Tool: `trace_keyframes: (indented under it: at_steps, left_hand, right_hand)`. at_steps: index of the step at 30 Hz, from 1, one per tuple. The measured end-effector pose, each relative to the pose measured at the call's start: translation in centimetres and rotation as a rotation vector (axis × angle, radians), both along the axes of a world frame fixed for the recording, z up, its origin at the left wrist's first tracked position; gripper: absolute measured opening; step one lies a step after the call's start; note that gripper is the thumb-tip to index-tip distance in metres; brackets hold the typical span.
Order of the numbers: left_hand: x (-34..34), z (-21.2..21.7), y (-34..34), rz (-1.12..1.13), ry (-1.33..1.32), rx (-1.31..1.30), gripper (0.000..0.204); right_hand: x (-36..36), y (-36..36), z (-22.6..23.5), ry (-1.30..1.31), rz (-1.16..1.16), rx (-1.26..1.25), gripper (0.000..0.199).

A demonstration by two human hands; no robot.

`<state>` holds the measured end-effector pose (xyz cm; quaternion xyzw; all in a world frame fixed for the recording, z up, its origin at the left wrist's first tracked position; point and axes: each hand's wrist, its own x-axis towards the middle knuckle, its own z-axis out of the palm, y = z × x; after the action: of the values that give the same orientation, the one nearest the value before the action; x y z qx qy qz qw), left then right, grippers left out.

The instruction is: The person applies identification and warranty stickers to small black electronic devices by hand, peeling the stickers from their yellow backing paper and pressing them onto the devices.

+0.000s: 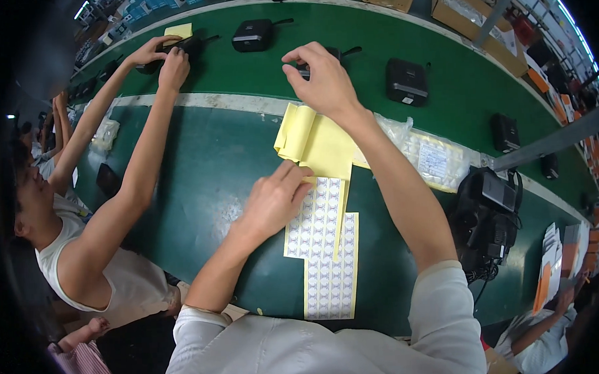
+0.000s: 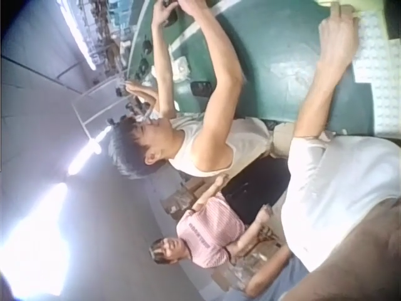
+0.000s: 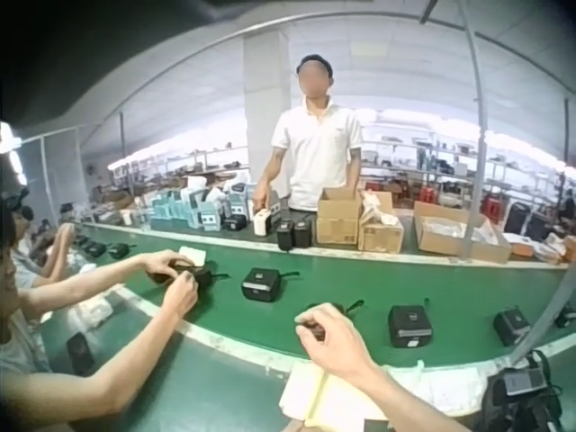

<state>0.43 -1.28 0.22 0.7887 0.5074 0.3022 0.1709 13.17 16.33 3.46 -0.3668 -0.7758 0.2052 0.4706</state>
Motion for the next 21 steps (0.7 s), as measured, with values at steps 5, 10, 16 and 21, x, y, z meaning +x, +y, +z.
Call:
trace_keyframes:
  at_steps: [5, 10, 16, 21]
  left_hand:
    - [1.0, -2.6, -0.2, 0.000, 0.053, 0.096, 0.013]
    - [1.0, -2.8, -0.4, -0.010, 0.051, 0.104, 0.013]
    - [1.0, -2.7, 0.0, -0.024, 0.055, 0.094, 0.012]
    - [1.0, -2.6, 0.2, -0.053, 0.049, 0.102, 0.013]
  right_hand:
    - [-0.6, -0.3, -0.9, 0.038, 0.030, -0.059, 0.017]
    - [-0.6, -1.5, -1.2, 0.117, 0.080, -0.088, 0.013]
    - [-0.5, -1.8, -2.9, 0.187, 0.092, -0.170, 0.013]
    - [-0.7, -0.3, -2.6, 0.180, 0.089, -0.183, 0.013]
